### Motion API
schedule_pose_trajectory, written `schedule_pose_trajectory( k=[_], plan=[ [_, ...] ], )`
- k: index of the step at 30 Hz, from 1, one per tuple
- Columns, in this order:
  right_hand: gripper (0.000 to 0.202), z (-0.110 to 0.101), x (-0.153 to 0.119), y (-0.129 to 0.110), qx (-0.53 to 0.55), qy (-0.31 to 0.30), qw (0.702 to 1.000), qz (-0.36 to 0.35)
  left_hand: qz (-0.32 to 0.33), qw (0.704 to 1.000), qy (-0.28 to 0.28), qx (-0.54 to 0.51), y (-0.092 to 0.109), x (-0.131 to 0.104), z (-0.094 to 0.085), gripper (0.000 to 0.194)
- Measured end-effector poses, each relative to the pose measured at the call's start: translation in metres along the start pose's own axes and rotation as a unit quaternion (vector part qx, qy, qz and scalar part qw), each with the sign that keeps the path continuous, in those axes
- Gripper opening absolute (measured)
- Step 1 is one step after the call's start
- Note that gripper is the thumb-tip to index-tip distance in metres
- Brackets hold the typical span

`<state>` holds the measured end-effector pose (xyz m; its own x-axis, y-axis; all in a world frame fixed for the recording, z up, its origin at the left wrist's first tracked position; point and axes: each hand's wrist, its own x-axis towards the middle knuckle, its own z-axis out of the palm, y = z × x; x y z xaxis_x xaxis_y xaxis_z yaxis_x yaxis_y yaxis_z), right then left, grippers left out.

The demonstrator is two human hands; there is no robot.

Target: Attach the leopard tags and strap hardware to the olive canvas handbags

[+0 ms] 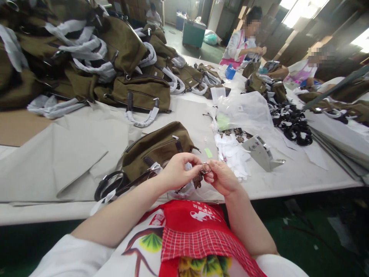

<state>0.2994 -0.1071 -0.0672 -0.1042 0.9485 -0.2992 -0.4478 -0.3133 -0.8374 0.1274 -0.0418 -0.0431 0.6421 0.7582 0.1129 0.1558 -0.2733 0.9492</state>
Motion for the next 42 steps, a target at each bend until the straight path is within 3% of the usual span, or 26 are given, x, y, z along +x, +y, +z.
schedule_pose_trajectory(
  k=[4,8,14,18,22,26,31,36,38,42],
  plan=[
    [0.036,-0.002,-0.003,-0.001,-0.005,0.005,1.000,-0.022,-0.088,0.983,-0.007,-0.160,-0.003,0.002,0.008,0.025],
    [0.023,-0.001,-0.006,-0.005,-0.051,0.016,0.997,-0.058,-0.105,0.963,-0.013,-0.249,-0.003,0.005,0.006,0.030],
    [0.017,0.002,-0.004,-0.008,-0.089,0.017,0.990,-0.106,-0.081,0.968,-0.008,-0.238,-0.001,0.007,0.001,0.029],
    [0.015,0.004,-0.002,-0.009,-0.110,0.001,0.982,-0.153,-0.037,0.988,0.018,-0.147,-0.002,0.005,-0.004,0.026],
    [0.021,0.005,-0.004,-0.007,-0.037,-0.047,0.995,-0.082,-0.004,0.997,0.030,-0.065,-0.001,0.006,-0.010,0.021],
    [0.024,0.007,-0.005,-0.001,0.015,-0.106,0.994,-0.011,-0.030,0.994,0.023,-0.100,-0.002,0.006,-0.012,0.023],
    [0.025,0.012,-0.001,0.009,0.038,-0.095,0.995,-0.004,-0.065,0.989,0.029,-0.131,-0.008,-0.001,-0.009,0.028],
    [0.023,0.013,-0.006,0.010,0.020,-0.111,0.993,-0.021,-0.011,0.999,0.022,-0.039,-0.012,-0.007,-0.019,0.022],
    [0.021,0.009,-0.009,0.007,0.002,-0.100,0.994,-0.055,-0.013,0.997,0.071,-0.021,-0.015,-0.006,-0.032,0.024],
    [0.017,-0.009,-0.012,0.003,-0.039,-0.021,0.994,-0.103,-0.059,0.968,0.244,0.017,-0.023,-0.002,-0.068,0.037]
  ],
)
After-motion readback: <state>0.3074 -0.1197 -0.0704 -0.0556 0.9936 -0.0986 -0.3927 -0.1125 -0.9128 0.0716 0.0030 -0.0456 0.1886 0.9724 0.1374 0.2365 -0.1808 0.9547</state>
